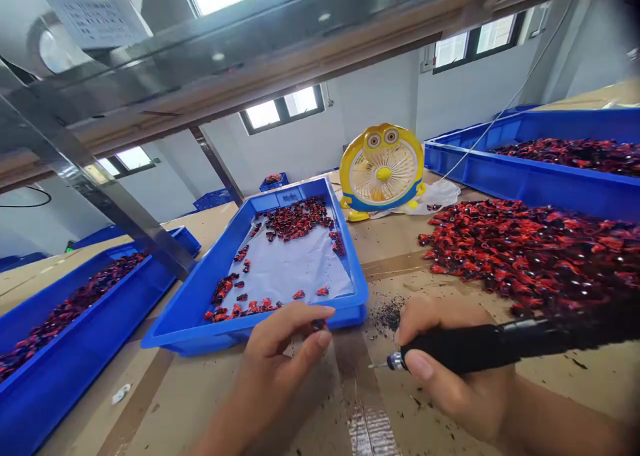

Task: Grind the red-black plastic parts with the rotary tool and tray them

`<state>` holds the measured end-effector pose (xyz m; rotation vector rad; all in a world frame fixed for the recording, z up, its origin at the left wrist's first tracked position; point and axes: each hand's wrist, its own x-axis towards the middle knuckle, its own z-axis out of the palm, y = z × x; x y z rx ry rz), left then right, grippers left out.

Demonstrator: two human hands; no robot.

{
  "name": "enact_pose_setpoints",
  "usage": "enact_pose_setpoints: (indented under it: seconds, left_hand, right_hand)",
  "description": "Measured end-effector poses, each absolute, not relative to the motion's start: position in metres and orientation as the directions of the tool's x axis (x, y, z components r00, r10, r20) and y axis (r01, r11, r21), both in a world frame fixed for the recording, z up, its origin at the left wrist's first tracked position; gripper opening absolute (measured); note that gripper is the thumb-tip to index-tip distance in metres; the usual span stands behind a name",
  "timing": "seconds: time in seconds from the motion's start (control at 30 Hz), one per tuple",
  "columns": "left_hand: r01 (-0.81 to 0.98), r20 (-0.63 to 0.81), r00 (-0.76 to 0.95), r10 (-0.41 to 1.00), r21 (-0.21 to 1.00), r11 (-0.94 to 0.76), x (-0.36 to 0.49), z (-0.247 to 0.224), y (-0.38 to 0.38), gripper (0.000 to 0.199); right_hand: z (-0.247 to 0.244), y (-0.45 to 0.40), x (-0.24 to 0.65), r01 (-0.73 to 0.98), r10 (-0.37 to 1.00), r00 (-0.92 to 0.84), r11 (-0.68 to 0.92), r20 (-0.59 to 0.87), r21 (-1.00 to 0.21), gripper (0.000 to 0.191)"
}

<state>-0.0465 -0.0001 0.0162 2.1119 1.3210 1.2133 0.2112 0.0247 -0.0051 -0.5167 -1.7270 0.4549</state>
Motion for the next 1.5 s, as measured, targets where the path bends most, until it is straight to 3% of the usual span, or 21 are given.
enact_pose_setpoints:
  seconds: [0.1, 0.17, 0.27, 0.5, 0.63, 0.73, 0.9, 1.07, 1.3, 1.5]
  left_hand:
    - [0.505, 0.646, 0.252, 0.720, 0.547, -0.668, -0.036, -0.001, -0.008, 0.026]
    - [0.532, 0.671, 0.225, 0.706, 0.522, -0.666, -0.033, -0.009, -0.010, 0.032]
    - [0.513, 0.682, 0.249, 0.687, 0.509, -0.691, -0.032, -0.015, -0.014, 0.025]
    - [0.371, 0.618, 0.319, 0.718, 0.616, -0.695, -0.026, -0.013, -0.020, 0.017]
    - [0.314, 0.589, 0.337, 0.734, 0.665, -0.678, -0.024, -0.015, -0.020, 0.019]
    - [0.307, 0.580, 0.347, 0.738, 0.673, -0.673, -0.024, -0.017, -0.018, 0.018]
    - [0.334, 0.557, 0.358, 0.750, 0.674, -0.659, -0.027, -0.019, -0.018, 0.020]
    - [0.356, 0.531, 0.364, 0.766, 0.680, -0.641, -0.027, -0.018, -0.021, 0.019]
    - [0.361, 0.542, 0.357, 0.761, 0.671, -0.648, -0.025, -0.021, -0.019, 0.019]
    - [0.374, 0.547, 0.377, 0.748, 0.649, -0.663, -0.028, -0.022, -0.018, 0.017]
  right_hand:
    - [0.000, 0.019, 0.215, 0.117, 0.583, -0.163, 0.812, 0.796, -0.571, 0.002]
    - [0.005, 0.016, 0.217, 0.144, 0.599, -0.193, 0.801, 0.777, -0.582, 0.011]
    - [0.011, 0.009, 0.220, 0.197, 0.644, -0.243, 0.765, 0.725, -0.613, 0.026]
    - [0.014, -0.012, 0.222, 0.337, 0.794, -0.246, 0.608, 0.556, -0.719, 0.027]
    - [0.014, -0.012, 0.217, 0.271, 0.818, -0.242, 0.574, 0.522, -0.773, 0.032]
    - [0.013, -0.010, 0.214, 0.231, 0.810, -0.249, 0.582, 0.531, -0.780, 0.036]
    - [0.012, -0.009, 0.217, 0.294, 0.829, -0.231, 0.559, 0.510, -0.776, 0.028]
    - [0.000, -0.009, 0.223, 0.257, 0.783, -0.333, 0.611, 0.525, -0.749, 0.042]
    - [-0.015, -0.010, 0.206, 0.237, 0.761, -0.336, 0.639, 0.555, -0.732, 0.039]
    - [-0.007, -0.002, 0.191, 0.238, 0.725, -0.204, 0.689, 0.658, -0.685, 0.030]
